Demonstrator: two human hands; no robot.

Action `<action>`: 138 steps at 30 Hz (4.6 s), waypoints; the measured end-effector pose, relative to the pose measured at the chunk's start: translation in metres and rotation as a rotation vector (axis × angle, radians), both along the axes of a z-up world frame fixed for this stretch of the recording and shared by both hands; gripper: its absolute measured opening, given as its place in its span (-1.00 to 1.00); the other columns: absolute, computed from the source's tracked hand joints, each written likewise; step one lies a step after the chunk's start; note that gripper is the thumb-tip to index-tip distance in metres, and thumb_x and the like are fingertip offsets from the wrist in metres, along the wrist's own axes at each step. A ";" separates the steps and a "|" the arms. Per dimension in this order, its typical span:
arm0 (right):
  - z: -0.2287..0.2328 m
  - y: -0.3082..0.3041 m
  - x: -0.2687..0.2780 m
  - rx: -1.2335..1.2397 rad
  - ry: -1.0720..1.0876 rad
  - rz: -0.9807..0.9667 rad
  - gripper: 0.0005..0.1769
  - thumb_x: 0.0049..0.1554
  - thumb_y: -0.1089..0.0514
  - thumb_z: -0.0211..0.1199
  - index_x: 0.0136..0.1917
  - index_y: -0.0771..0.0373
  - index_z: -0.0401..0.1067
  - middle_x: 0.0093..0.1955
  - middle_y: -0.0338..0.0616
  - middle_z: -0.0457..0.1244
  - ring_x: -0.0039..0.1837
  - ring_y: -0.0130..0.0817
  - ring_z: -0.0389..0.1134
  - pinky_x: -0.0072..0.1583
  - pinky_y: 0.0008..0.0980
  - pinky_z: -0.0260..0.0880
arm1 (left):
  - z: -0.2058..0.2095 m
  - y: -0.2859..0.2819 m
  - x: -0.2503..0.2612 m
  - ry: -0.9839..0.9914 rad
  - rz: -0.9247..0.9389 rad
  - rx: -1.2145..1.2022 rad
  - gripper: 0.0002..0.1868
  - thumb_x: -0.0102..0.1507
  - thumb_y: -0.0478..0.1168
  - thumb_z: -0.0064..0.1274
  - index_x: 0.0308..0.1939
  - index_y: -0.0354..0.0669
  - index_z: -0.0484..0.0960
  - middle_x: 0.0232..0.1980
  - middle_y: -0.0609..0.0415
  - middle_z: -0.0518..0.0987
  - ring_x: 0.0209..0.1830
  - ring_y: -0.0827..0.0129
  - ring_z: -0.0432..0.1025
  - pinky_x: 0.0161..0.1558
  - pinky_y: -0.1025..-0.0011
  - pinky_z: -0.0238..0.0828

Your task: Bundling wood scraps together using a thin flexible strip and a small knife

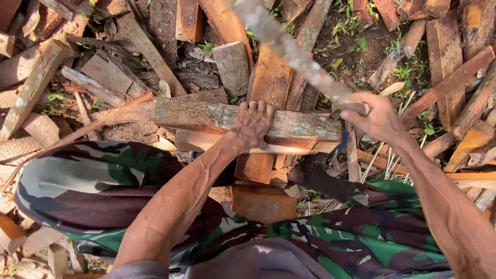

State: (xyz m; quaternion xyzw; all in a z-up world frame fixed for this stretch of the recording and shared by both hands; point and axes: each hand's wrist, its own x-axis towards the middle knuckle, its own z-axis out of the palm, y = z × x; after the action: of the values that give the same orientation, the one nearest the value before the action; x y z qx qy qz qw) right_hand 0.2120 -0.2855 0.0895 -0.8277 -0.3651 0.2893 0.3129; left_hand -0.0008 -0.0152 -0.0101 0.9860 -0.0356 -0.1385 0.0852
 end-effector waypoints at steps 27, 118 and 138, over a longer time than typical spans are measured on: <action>-0.058 0.074 -0.010 -0.314 0.544 0.404 -0.54 0.23 -0.07 0.21 0.26 0.25 0.52 0.17 0.17 0.39 0.20 0.06 0.40 0.30 0.03 0.31 | 0.069 -0.038 -0.025 -0.061 0.001 0.300 -0.44 0.15 0.07 0.23 0.07 -0.18 0.45 0.20 -0.35 0.49 0.27 -0.09 0.33 0.05 0.06 0.27; 0.015 0.125 -0.016 -0.395 0.491 0.511 -0.24 0.03 -0.08 0.35 0.47 0.10 0.34 0.19 0.21 0.29 0.41 0.20 0.19 0.46 0.32 0.01 | 0.077 -0.046 -0.057 -0.272 0.130 0.201 -0.61 0.15 -0.19 0.17 0.00 -0.23 0.45 -0.10 -0.26 0.55 -0.04 -0.03 0.44 -0.04 0.01 0.24; 0.018 0.145 -0.032 -0.472 0.484 0.627 -0.27 0.10 -0.20 0.23 0.44 0.21 0.35 0.46 0.21 0.16 0.54 0.18 0.10 0.49 0.21 0.02 | 0.055 -0.046 -0.056 -0.306 0.180 0.181 -0.57 0.15 -0.23 0.14 0.05 -0.36 0.51 0.00 -0.38 0.48 0.05 -0.11 0.32 -0.04 0.00 0.15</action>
State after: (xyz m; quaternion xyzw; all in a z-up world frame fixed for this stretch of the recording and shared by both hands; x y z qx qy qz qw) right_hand 0.1805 -0.1410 0.1071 -0.6345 -0.4383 0.6302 0.0897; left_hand -0.0571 -0.0614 0.0449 0.9984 0.0527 0.0185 0.0019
